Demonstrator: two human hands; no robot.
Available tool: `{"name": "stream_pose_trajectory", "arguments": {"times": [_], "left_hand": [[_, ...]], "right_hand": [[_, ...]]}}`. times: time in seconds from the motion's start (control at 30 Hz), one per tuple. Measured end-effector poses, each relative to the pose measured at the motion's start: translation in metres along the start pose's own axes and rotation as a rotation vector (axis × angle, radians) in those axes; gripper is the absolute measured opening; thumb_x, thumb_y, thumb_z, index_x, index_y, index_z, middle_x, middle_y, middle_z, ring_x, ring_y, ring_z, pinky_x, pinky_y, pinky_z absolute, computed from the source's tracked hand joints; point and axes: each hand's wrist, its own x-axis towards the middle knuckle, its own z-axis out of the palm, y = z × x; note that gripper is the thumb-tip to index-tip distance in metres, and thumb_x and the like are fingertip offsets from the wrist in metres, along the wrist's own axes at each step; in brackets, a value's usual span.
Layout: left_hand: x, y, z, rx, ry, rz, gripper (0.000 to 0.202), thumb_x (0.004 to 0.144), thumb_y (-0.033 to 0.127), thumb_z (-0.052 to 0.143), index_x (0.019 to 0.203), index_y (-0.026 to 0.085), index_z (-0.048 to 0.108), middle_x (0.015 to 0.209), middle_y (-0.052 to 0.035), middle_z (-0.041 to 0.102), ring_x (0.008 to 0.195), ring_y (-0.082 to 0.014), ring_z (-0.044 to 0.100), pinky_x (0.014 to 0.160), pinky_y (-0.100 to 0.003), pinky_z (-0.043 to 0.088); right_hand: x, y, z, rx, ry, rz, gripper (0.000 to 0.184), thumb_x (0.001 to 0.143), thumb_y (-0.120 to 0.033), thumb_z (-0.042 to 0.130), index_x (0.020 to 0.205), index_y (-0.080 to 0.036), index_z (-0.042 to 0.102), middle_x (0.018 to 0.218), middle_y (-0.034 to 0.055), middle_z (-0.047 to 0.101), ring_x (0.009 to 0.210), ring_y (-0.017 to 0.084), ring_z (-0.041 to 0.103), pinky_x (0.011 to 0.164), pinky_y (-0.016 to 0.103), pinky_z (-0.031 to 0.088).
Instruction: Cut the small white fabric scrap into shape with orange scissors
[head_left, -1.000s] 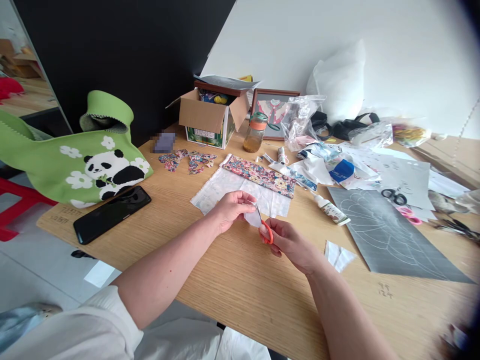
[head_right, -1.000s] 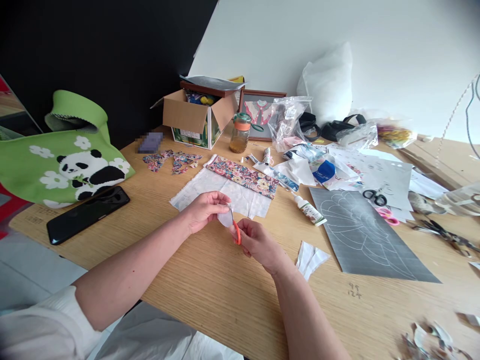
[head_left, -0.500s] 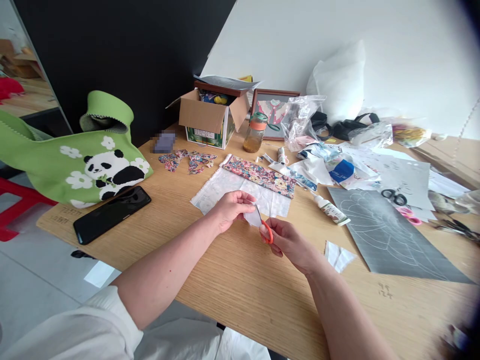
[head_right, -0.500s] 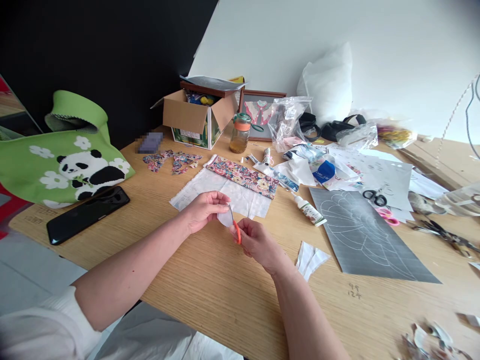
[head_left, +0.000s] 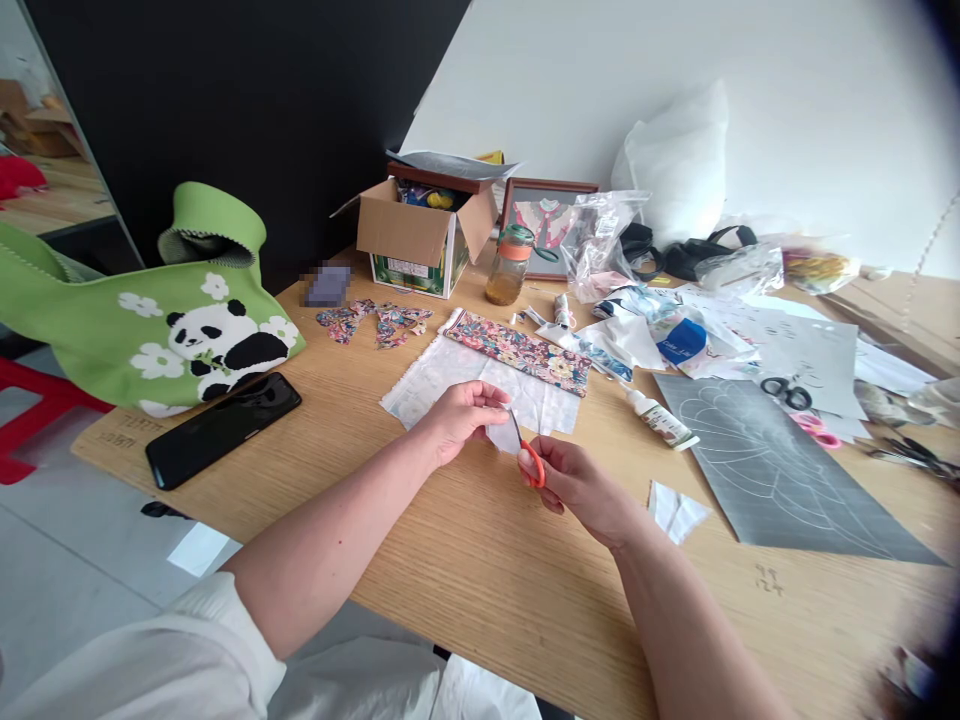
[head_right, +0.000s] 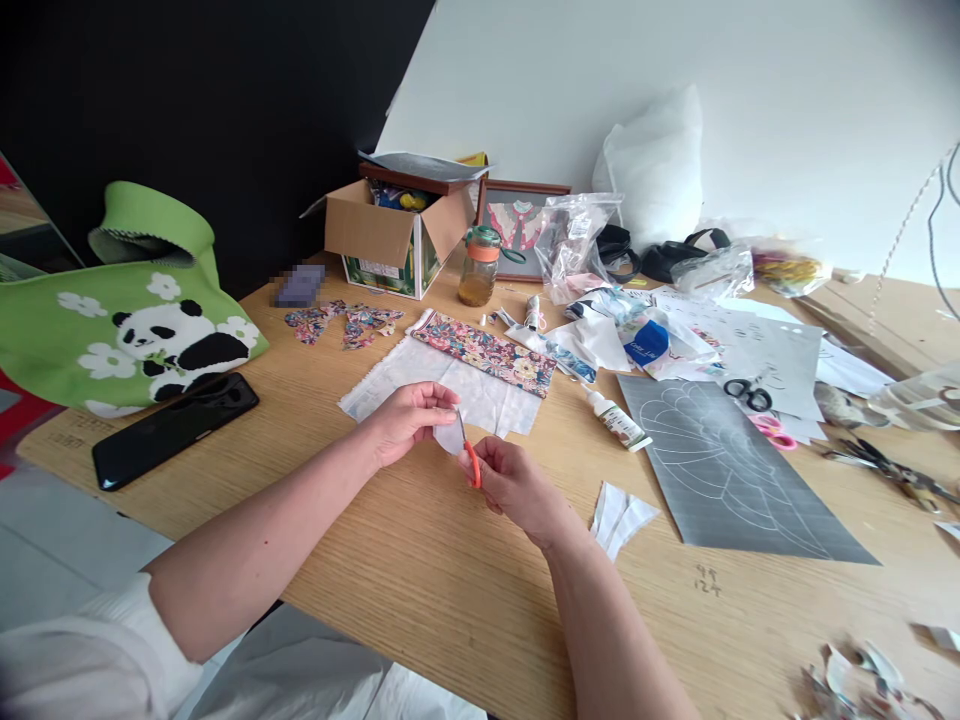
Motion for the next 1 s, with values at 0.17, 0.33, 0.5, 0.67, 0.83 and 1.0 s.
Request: {"name": "stream_pose_trajectory", "arguments": {"times": [0.17, 0.33, 0.5, 0.67, 0.83, 1.0], "left_hand": [[0.0000, -0.0004, -0.0006, 0.012, -0.023, 0.001, 0.027, 0.061, 0.011, 0.071, 0.086, 0.012, 0.060, 0.077, -0.0019, 0.060, 0.063, -0.0094, 0.057, 0.057, -0.021, 0.044], [-0.0002, -0.0002, -0.0004, 0.010, -0.016, -0.001, 0.028, 0.060, 0.011, 0.071, 0.086, 0.012, 0.060, 0.078, -0.0014, 0.059, 0.064, -0.0094, 0.057, 0.058, -0.022, 0.044], [0.0005, -0.0012, -0.0007, 0.002, -0.026, -0.002, 0.029, 0.060, 0.011, 0.071, 0.086, 0.011, 0.059, 0.077, -0.0014, 0.059, 0.064, -0.0095, 0.056, 0.059, -0.022, 0.044], [0.0012, -0.0019, -0.0011, 0.003, -0.021, -0.001, 0.030, 0.059, 0.011, 0.071, 0.087, 0.011, 0.060, 0.077, -0.0014, 0.059, 0.065, -0.0095, 0.056, 0.059, -0.022, 0.043], [0.0012, -0.0009, -0.0012, 0.008, -0.023, -0.004, 0.030, 0.059, 0.012, 0.072, 0.087, 0.011, 0.059, 0.077, -0.0015, 0.059, 0.064, -0.0097, 0.056, 0.059, -0.022, 0.043], [0.0008, -0.0009, -0.0013, 0.001, -0.025, -0.001, 0.031, 0.059, 0.011, 0.072, 0.087, 0.011, 0.059, 0.077, -0.0013, 0.059, 0.064, -0.0097, 0.056, 0.060, -0.023, 0.044]], "right_hand": [[0.0006, 0.0013, -0.0002, 0.003, -0.014, -0.012, 0.049, 0.072, -0.062, 0.070, 0.068, -0.019, 0.046, 0.064, -0.0053, 0.039, 0.049, 0.007, 0.031, 0.047, 0.024, 0.025], [0.0005, 0.0010, 0.0003, 0.002, -0.007, -0.013, 0.049, 0.071, -0.062, 0.070, 0.067, -0.019, 0.046, 0.062, -0.0058, 0.039, 0.048, 0.007, 0.031, 0.046, 0.024, 0.026], [0.0003, 0.0019, 0.0004, 0.007, 0.009, 0.003, 0.049, 0.071, -0.062, 0.070, 0.068, -0.020, 0.045, 0.061, -0.0070, 0.037, 0.048, 0.006, 0.030, 0.046, 0.024, 0.024], [0.0000, 0.0022, 0.0005, 0.001, 0.015, 0.012, 0.049, 0.070, -0.061, 0.071, 0.068, -0.020, 0.045, 0.060, -0.0071, 0.037, 0.048, 0.006, 0.029, 0.046, 0.024, 0.023], [0.0001, 0.0017, 0.0005, -0.001, 0.020, 0.019, 0.049, 0.070, -0.060, 0.071, 0.067, -0.020, 0.044, 0.060, -0.0075, 0.036, 0.048, 0.006, 0.029, 0.046, 0.024, 0.022], [0.0006, 0.0012, 0.0006, -0.005, 0.022, 0.019, 0.049, 0.069, -0.061, 0.071, 0.067, -0.020, 0.044, 0.059, -0.0082, 0.035, 0.048, 0.006, 0.027, 0.046, 0.024, 0.021]]}}
